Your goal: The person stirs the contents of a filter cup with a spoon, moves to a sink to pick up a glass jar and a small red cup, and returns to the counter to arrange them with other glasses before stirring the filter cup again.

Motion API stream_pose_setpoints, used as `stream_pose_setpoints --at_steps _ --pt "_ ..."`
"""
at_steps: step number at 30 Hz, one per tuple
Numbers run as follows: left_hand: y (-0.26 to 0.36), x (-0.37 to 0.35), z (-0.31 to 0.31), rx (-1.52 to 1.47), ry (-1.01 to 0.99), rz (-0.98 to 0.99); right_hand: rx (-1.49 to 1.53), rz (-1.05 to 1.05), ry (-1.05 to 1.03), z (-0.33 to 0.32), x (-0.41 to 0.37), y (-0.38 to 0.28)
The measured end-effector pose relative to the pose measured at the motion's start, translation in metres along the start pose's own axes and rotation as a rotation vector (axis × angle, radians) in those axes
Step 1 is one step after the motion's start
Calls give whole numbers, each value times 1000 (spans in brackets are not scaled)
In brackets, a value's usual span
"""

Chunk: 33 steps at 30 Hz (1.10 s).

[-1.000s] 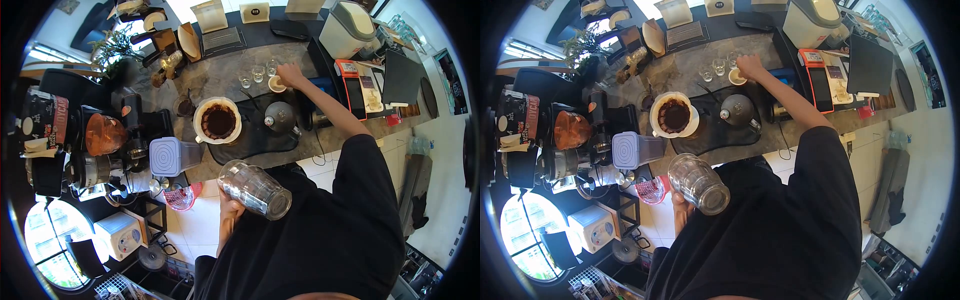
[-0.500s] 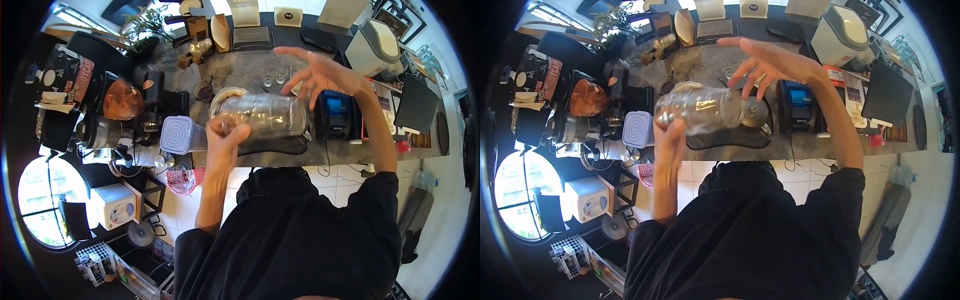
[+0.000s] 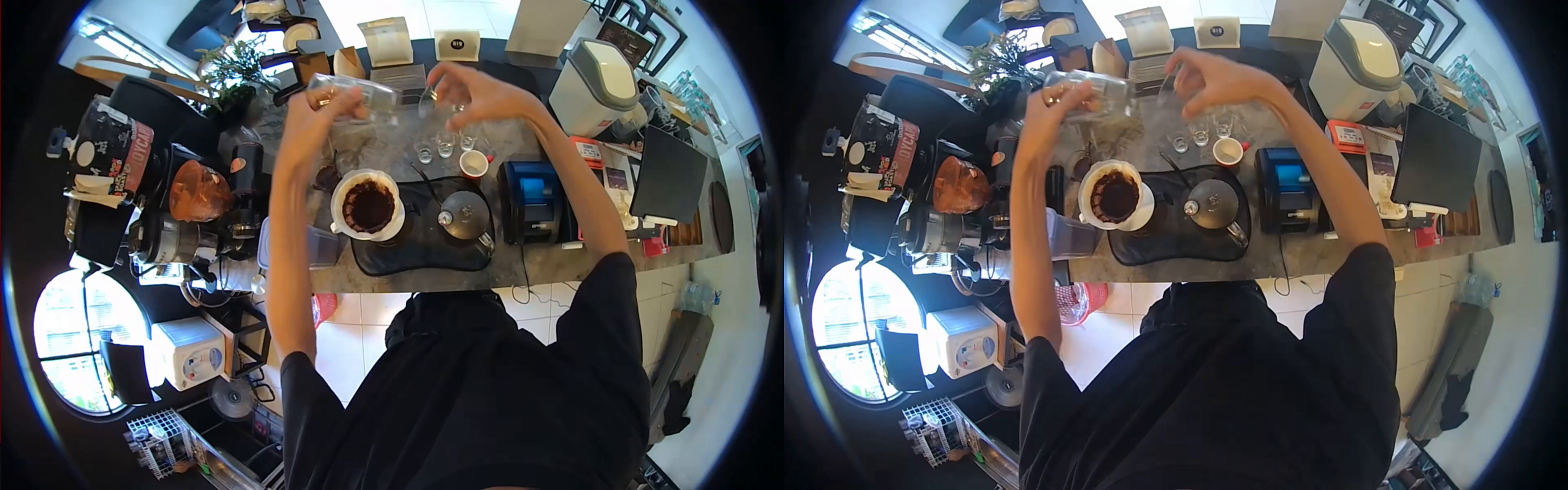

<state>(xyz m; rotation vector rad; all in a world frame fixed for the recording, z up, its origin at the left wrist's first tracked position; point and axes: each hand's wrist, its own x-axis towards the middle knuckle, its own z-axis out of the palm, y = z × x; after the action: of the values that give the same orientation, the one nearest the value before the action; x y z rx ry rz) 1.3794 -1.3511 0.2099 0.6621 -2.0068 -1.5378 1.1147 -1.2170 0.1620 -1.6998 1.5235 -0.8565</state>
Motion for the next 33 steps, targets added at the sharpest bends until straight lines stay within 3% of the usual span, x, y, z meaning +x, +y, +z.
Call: stream_pose_setpoints --at_steps 2,3,5,10,13,16,24,27,29,30,32,33 --pt "-5 21 -9 97 -1 11 -167 17 113 -13 17 38" --pt "-18 38 -14 331 -12 84 -336 23 227 -16 25 55" --pt "-31 65 -14 739 -7 177 -427 71 206 -22 40 78" --pt "-65 112 13 844 -106 119 -545 207 244 -6 66 142" --pt "-99 138 36 1048 -180 188 -588 384 200 4 68 157" --pt "-120 153 60 1159 -274 224 -619 415 238 12 64 176" --pt "-160 179 97 1188 -497 284 -559 337 303 11 42 201" --pt "-159 185 103 1050 -544 176 -671 379 216 7 37 193" --pt "-149 188 104 1034 -534 194 -867 101 460 7 42 183" --pt "-149 188 103 1026 -522 212 -863 99 456 7 50 174" --pt "-152 195 100 958 -518 183 -231 95 375 9 68 156" --pt "-151 197 98 890 -511 164 -226 94 374 13 75 148"
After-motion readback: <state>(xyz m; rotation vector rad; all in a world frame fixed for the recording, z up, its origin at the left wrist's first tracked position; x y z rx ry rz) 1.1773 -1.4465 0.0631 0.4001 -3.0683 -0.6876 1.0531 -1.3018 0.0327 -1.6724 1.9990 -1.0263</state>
